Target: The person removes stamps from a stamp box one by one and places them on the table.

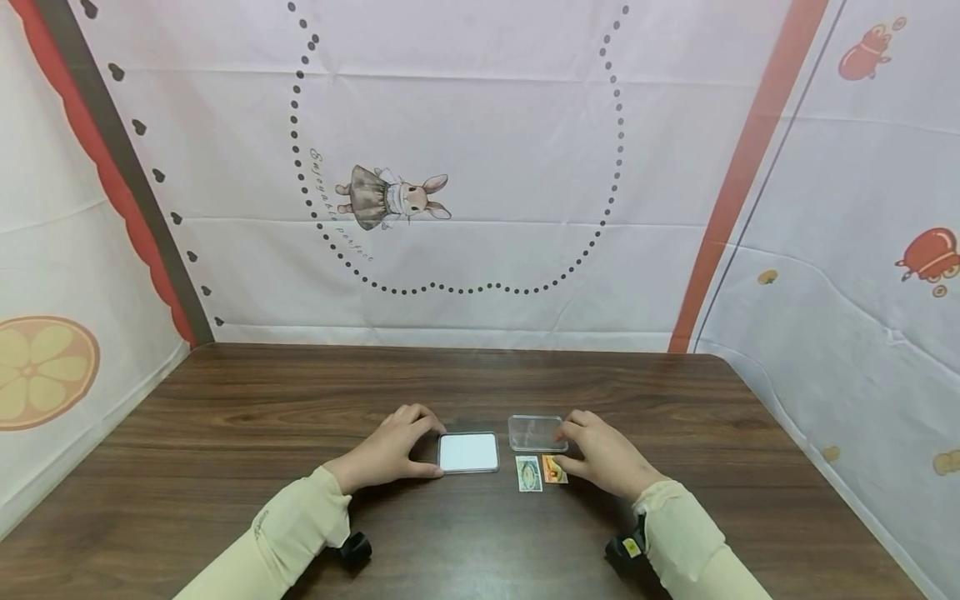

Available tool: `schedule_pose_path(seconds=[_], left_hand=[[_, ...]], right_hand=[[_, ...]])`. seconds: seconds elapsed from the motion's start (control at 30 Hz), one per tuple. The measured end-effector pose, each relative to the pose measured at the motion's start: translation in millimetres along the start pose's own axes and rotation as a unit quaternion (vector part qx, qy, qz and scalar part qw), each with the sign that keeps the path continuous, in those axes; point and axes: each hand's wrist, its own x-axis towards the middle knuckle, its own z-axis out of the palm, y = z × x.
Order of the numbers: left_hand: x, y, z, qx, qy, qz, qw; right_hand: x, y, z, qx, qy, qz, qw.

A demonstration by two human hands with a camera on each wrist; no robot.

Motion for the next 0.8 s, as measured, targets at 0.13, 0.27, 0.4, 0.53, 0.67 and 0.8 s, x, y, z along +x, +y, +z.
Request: schedule_pose_path(seconds=[0.13,0.27,0.4,0.53,0.67,0.8], left_hand=[[-0.1,0.0,-0.2,0.003,0.001,0.001,1.0000],[-0.1,0.5,-0.6,0.003,0.001,0.002,1.0000],[-0.3,0.9,-0.9,0.002,0.000,0.001,1.0000],[-0.7,1.0,-1.1,0.001,0.001,0.001,1.0000],[-0.9,1.5,-1.7,0.000,0.003,0.001,1.0000],[-1.0,1.9,-2.0,-0.001,0.003,0.000,1.0000]], right_hand=[[-0.1,0.1,0.4,0.000,-0.001,0.006,1.0000],[0.1,0.8,0.8,-0.003,0.005,0.006,1.0000],[0.5,0.7,0.8,-0.004,0.007,0.006,1.0000],[0.7,-0.4,0.6,0.000,0.006,0.013,0.9999],[1.1,-1.1,0.3,0.000,0.004,0.017,0.9999],[1.4,-1.0,-0.3,-0.001,0.006,0.012,0.9999]])
